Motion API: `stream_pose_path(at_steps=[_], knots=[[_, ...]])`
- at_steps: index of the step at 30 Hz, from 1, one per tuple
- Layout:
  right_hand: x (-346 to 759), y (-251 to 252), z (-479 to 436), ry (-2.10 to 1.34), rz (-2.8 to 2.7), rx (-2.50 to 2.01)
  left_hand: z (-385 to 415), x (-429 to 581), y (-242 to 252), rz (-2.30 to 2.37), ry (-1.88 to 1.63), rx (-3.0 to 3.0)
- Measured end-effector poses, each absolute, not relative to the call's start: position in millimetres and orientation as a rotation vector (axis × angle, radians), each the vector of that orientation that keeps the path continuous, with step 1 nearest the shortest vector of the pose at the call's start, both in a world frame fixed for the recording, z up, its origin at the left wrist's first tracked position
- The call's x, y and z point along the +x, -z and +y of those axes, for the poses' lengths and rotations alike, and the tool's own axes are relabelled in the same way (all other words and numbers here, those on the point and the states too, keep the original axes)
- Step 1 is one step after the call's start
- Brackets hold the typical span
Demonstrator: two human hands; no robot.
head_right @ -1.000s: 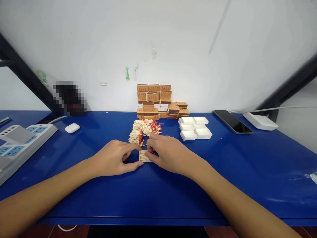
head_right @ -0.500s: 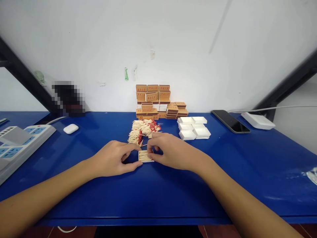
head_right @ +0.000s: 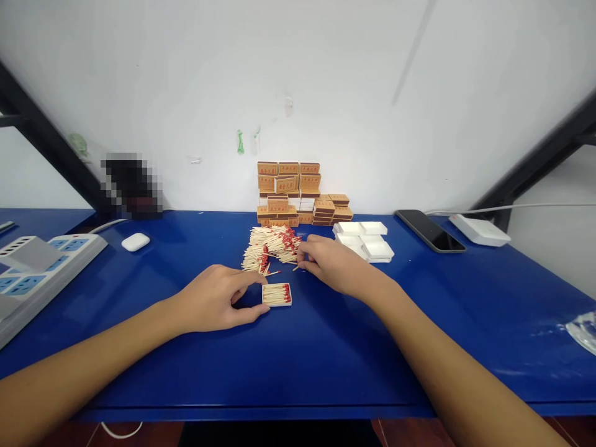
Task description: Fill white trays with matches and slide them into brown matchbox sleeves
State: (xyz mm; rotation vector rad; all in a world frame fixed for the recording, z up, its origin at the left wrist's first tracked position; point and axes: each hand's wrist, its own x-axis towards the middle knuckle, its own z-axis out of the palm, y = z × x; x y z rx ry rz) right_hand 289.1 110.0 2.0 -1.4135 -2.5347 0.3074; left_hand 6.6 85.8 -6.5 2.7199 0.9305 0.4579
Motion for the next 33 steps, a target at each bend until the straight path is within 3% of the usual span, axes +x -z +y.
stream_pose_path(at_steps=[17,24,33], knots=[[247,-20,63,-0.483,-2.586,-1.266,88,6,8,0.943,-0.445,2.72],[254,-11,80,-0.337,-2.379,-1.183,82,7,6,0.872,-0.431,2.685],[246,0,93,-0.476,-2.512,-1.276,76,8,4,0.81,-0.393,2.717]])
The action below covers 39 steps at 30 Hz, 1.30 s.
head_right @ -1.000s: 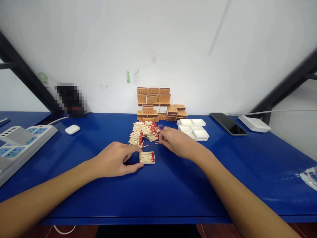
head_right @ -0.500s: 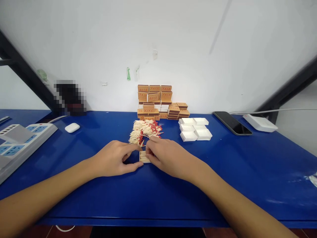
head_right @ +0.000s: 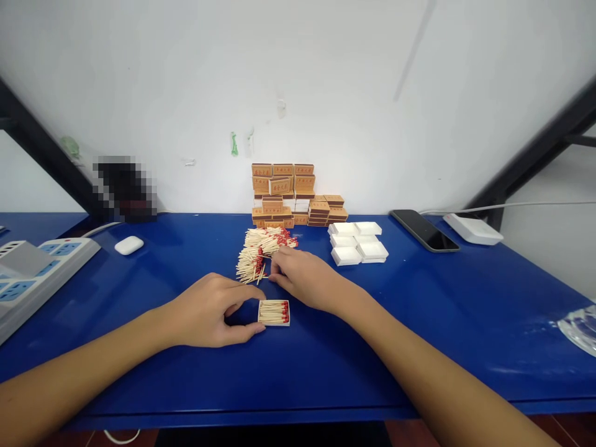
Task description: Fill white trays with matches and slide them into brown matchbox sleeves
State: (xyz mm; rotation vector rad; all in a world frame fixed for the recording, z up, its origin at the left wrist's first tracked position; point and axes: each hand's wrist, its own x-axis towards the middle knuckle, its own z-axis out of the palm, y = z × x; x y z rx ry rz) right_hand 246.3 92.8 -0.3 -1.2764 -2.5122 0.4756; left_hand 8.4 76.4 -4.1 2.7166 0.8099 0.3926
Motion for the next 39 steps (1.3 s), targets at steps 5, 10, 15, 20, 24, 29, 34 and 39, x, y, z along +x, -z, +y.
stream_pose_path(at_steps=[5,10,15,20,24,29,34,39], knots=[[272,-14,91,-0.537,-2.527,-1.327,79,8,4,0.863,-0.409,2.706],[275,-29,80,-0.534,-2.499,-1.311,81,8,6,0.933,-0.461,2.687],[260,-28,67,-0.672,-2.568,-1.237,82,8,6,0.93,-0.454,2.673],[255,-19,76,-0.528,-2.465,-1.249,82,8,6,0.904,-0.451,2.67],[244,-5,87,-0.481,-2.419,-1.243,80,9,5,0.814,-0.446,2.665],[251,-4,91,-0.545,-2.532,-1.288,79,9,3,0.801,-0.455,2.659],[276,-22,87,-0.477,-2.489,-1.349,81,9,5,0.844,-0.511,2.683],[267,-32,71,-0.664,-2.537,-1.268,83,7,9,0.916,-0.534,2.677]])
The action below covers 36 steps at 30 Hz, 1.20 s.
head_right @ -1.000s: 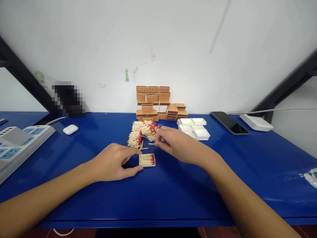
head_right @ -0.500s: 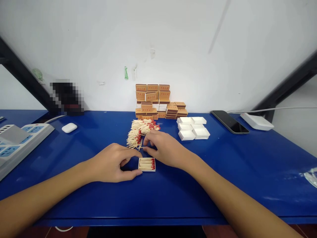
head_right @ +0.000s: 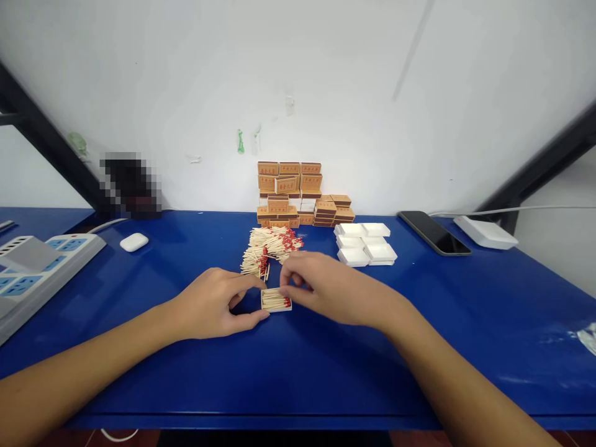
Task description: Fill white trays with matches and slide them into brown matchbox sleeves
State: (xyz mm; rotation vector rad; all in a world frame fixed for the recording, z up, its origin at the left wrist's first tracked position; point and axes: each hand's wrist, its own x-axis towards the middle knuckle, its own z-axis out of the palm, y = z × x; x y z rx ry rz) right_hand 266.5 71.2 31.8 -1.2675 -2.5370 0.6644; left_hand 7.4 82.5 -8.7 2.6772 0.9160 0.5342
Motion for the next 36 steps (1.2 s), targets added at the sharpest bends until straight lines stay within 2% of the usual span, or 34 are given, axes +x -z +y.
stream_pose_path(at_steps=[3,9,17,31,36], knots=[[264,-30,71,-0.708,-2.536,-1.281,82,7,8,0.918,-0.517,2.666],[270,-14,91,-0.396,-2.39,-1.237,76,10,3,0.787,-0.45,2.634],[243,14,99,-0.374,-2.553,-0.999,70,11,2,0.742,-0.411,2.652],[242,6,96,-0.263,-2.653,-1.245,72,11,0,0.755,-0.397,2.63],[256,-12,87,-0.406,-2.489,-1.25,76,10,4,0.872,-0.463,2.643]])
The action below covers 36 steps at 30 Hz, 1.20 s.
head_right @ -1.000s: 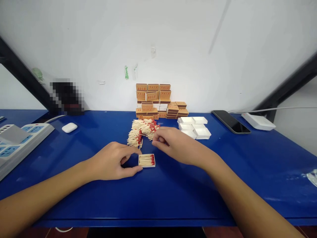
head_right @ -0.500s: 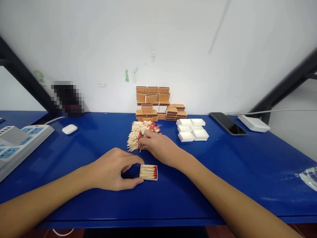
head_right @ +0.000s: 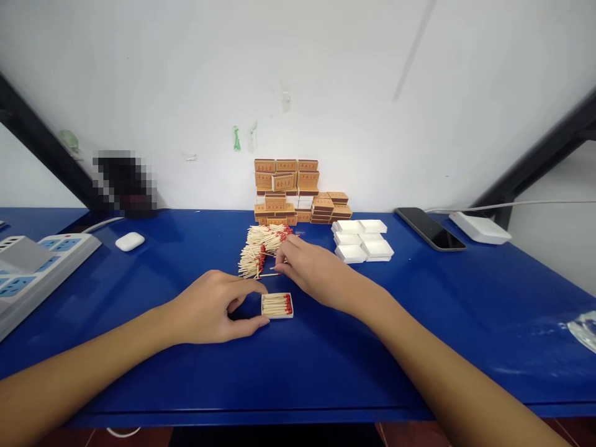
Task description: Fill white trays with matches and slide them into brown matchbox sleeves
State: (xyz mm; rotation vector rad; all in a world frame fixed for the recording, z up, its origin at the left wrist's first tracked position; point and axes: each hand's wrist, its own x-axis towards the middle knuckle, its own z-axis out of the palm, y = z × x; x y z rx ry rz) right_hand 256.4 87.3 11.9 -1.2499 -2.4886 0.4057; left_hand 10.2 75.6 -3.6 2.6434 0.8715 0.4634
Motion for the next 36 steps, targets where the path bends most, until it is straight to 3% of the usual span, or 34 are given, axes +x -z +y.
stream_pose_path(at_steps=[5,14,36], knots=[[256,-31,67,-0.574,-2.479,-1.254,79,9,7,0.986,-0.566,2.66],[239,-16,63,-0.416,-2.636,-1.281,83,9,8,0.984,-0.539,2.65],[256,-19,74,-0.529,-2.539,-1.215,85,8,10,0.962,-0.526,2.67]])
